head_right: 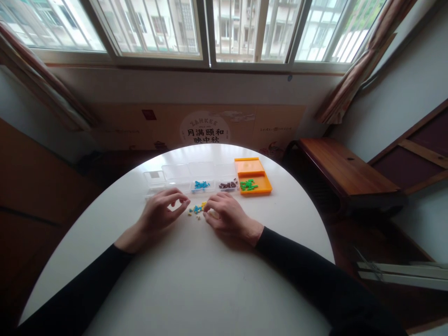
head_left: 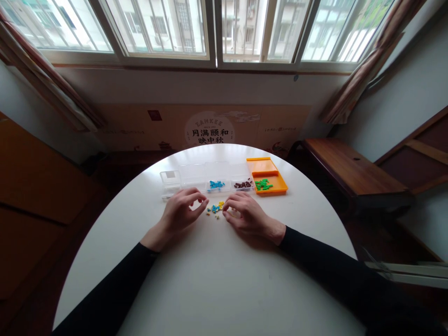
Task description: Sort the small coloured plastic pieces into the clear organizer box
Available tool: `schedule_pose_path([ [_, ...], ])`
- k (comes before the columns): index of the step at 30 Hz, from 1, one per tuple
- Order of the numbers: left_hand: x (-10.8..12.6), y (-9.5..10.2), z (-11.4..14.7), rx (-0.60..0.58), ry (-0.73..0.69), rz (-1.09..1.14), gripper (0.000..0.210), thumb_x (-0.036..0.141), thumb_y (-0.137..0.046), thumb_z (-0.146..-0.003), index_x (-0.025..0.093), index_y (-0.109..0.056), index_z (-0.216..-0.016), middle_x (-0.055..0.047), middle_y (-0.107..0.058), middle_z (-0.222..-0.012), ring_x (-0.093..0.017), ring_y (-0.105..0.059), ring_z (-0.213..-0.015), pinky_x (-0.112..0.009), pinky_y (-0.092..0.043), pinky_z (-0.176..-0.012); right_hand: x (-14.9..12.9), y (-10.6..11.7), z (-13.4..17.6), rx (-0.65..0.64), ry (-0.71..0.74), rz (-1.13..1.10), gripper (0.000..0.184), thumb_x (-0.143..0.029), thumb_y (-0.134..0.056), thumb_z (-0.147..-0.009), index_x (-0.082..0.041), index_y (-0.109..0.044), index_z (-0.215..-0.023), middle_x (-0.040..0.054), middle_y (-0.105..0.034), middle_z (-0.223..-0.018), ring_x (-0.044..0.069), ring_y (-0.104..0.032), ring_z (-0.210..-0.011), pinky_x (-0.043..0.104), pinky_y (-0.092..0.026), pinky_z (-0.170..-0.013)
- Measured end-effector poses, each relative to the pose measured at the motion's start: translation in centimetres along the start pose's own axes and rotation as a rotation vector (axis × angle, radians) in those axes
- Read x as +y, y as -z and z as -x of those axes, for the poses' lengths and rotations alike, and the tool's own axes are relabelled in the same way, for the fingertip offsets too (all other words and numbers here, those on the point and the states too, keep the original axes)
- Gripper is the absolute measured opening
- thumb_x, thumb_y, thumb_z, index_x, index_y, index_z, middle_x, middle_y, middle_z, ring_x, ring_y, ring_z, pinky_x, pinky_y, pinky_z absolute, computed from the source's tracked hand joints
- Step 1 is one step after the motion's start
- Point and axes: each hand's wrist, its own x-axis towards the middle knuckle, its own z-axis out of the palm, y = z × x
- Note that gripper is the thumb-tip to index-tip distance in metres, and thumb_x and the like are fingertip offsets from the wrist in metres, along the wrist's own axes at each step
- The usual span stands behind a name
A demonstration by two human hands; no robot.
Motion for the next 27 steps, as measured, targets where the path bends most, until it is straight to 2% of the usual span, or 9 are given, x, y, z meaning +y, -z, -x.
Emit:
schedule_pose_path([
  [5,-0.3,0.5,1.5,-0.047,-0.002,0.105,0.02,0.032,-0.072,-0.101,0.022,-0.077,-0.084,-0.001,-0.071,-0.084,-0.012,-0.057,-0.066,-0.028,-0.047,-0.07,0.0,0.0,0.1,0.02,-0.003,-0.021,0.008,-0.018,-0.074,-0.101,-0.025,-0.072,-0.099,0.0042,-0.078,-0.103,0.025,-0.069,-0.098,0.042,-0.052,-0.099],
  [12,-0.4,-0.2,1.6,-0.103,0.12,0.261,0.017,0.033,-0.075,-0.1,0.022,-0.083,-0.09,-0.003,-0.072,-0.087,-0.011,-0.055,-0.064,-0.025,-0.047,-0.063,0.2,0.0,0.3,0.014,-0.001,-0.019,0.008,-0.017,-0.075,-0.1,-0.025,-0.073,-0.1,0.0042,-0.078,-0.104,0.025,-0.068,-0.099,0.042,-0.052,-0.1],
  [27,-0.2,-0.2,1.7,-0.135,0.131,0.323,0.019,0.038,-0.078,-0.1,0.023,-0.086,-0.093,-0.004,-0.074,-0.087,-0.011,-0.054,-0.063,-0.025,-0.045,-0.061,-0.2,-0.3,-0.1,0.023,0.003,-0.033,0.008,-0.017,-0.073,-0.1,-0.025,-0.073,-0.099,0.0043,-0.077,-0.101,0.025,-0.068,-0.097,0.042,-0.052,-0.098],
])
